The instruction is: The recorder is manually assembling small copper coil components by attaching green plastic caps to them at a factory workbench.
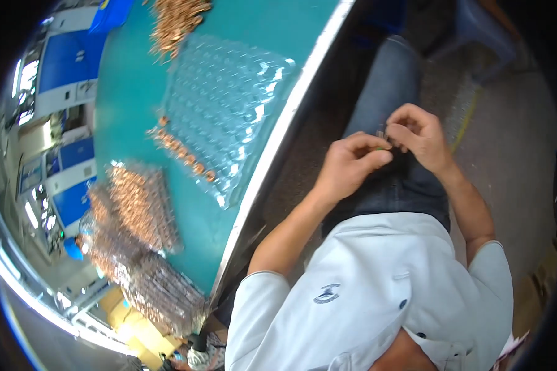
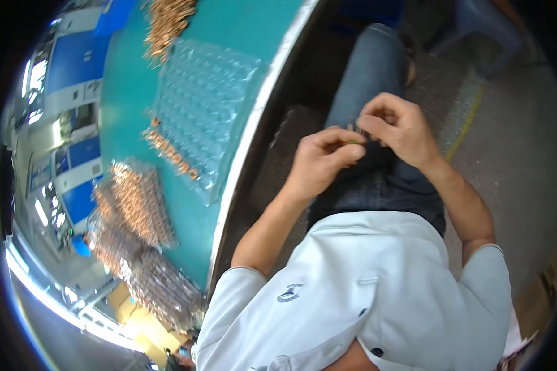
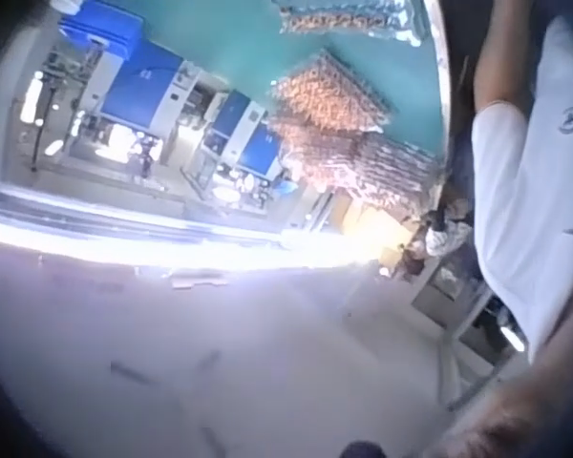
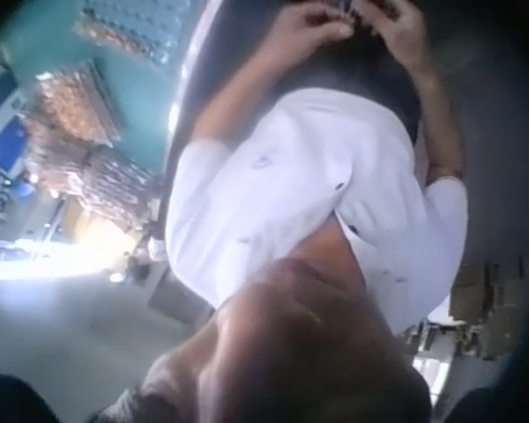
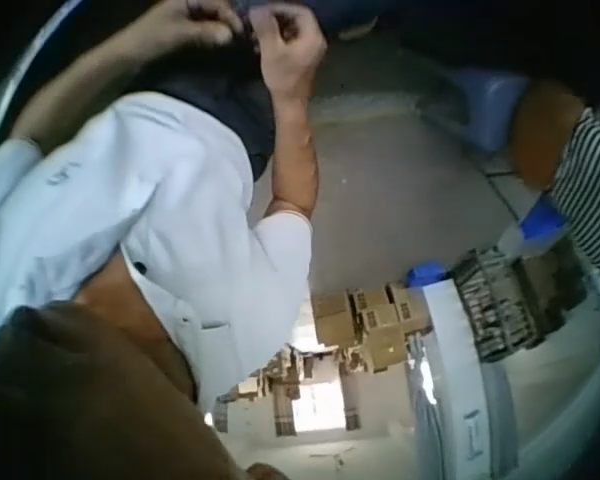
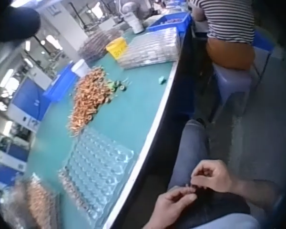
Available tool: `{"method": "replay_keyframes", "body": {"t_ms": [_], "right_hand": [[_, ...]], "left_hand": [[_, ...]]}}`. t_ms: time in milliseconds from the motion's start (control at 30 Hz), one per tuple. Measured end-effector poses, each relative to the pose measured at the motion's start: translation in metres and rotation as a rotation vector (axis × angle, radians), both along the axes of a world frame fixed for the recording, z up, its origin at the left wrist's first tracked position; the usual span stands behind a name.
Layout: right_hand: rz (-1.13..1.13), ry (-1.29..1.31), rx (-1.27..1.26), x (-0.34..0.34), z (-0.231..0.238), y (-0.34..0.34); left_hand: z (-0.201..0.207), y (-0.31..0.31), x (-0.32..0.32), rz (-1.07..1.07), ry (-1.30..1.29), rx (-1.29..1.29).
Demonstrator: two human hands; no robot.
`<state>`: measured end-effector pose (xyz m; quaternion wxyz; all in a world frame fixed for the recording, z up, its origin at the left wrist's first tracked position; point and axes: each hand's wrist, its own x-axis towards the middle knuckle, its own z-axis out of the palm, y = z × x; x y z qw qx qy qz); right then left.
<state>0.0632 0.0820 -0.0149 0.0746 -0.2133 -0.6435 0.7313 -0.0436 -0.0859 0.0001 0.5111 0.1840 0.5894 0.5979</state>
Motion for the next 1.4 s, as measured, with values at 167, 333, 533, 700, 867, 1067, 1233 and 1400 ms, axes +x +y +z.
{"method": "replay_keyframes", "body": {"t_ms": [167,333,533,700,867,1067,1233,1400], "right_hand": [[0.039,0.044,0.070,-0.009,0.001,-0.010],[-0.006,0.240,0.228,-0.015,0.012,-0.018],[0.128,0.191,0.057,-0.022,0.017,-0.024],[0.222,0.388,0.232,-0.060,0.053,-0.008],[0.206,0.413,0.426,-0.135,0.083,-0.003],[0.177,0.400,0.864,-0.292,0.100,-0.001],[0.160,0.307,1.086,-0.410,0.082,-0.004],[0.120,0.145,1.223,-0.453,0.069,-0.021]], "left_hand": [[-0.011,-0.013,-0.003,0.023,0.072,-0.035],[-0.003,-0.013,-0.007,0.044,-0.031,-0.034],[0.021,-0.038,-0.004,0.034,0.082,-0.067],[0.076,-0.100,-0.004,0.469,0.475,0.238],[0.069,-0.185,-0.058,0.962,0.931,0.149],[0.071,-0.214,-0.081,1.077,0.917,-0.215],[0.069,-0.226,-0.094,1.032,0.993,-0.242],[0.067,-0.232,-0.103,1.070,0.826,-0.174]]}}
